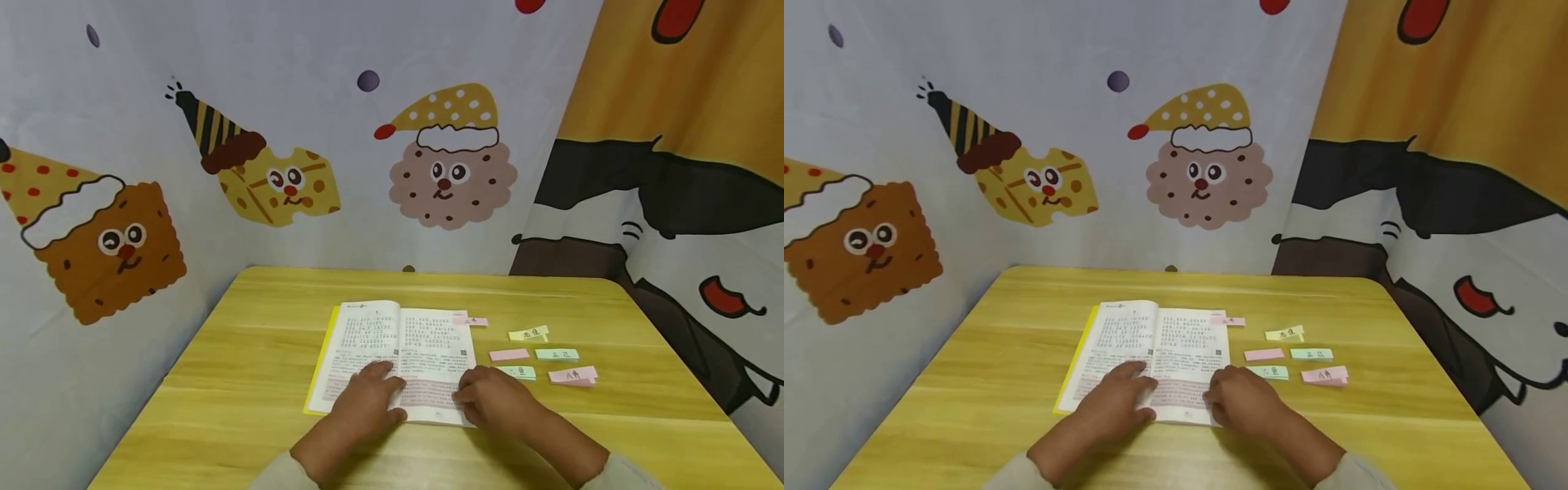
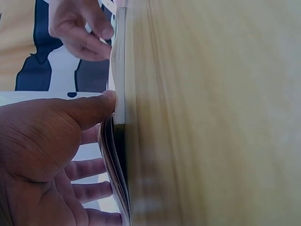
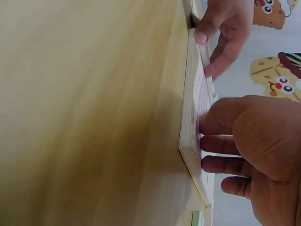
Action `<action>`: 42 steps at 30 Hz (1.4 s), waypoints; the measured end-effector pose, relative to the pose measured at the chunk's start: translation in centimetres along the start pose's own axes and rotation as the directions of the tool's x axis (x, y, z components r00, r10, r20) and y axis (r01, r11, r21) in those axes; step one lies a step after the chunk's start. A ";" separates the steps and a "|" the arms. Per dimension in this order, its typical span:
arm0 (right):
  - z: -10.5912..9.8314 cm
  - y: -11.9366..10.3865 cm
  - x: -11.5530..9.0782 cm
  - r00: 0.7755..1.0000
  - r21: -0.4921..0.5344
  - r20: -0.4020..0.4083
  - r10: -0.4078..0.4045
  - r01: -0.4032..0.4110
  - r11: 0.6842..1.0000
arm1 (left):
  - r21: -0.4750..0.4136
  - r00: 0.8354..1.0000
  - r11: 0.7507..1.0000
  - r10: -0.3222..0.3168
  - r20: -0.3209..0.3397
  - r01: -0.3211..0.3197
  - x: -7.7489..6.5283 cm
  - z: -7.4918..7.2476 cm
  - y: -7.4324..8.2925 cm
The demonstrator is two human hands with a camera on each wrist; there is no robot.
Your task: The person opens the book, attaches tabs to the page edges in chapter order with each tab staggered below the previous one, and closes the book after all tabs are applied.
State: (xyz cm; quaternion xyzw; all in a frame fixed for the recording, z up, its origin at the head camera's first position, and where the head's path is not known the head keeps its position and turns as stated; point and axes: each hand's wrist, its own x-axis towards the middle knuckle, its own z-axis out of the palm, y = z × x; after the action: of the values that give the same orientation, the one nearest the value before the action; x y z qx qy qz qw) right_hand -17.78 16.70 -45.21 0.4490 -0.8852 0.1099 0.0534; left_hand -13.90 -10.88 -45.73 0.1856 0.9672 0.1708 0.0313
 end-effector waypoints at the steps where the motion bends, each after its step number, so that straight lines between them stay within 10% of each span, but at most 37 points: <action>1: 0.0 -0.2 -0.3 1.000 0.011 0.005 0.006 -0.006 1.000 | 0.004 1.000 1.000 0.002 0.000 -0.002 0.0 0.0 0.0; 28: -0.8 0.2 -0.5 0.996 0.010 -0.019 0.090 -0.090 0.996 | 0.228 0.995 0.973 0.066 -0.077 -0.047 1.0 -0.6 1.2; 42: -1.5 -2.0 1.0 0.905 -0.094 -0.422 -0.045 0.005 0.996 | 0.216 0.990 0.976 0.064 -0.128 -0.035 0.3 0.6 1.6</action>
State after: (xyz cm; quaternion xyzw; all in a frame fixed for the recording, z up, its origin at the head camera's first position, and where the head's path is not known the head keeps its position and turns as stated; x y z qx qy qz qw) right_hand -16.71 15.15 -43.26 0.4229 -0.8506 0.1636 0.2661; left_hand -13.49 -9.18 -45.73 0.2002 0.9748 0.0789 -0.0580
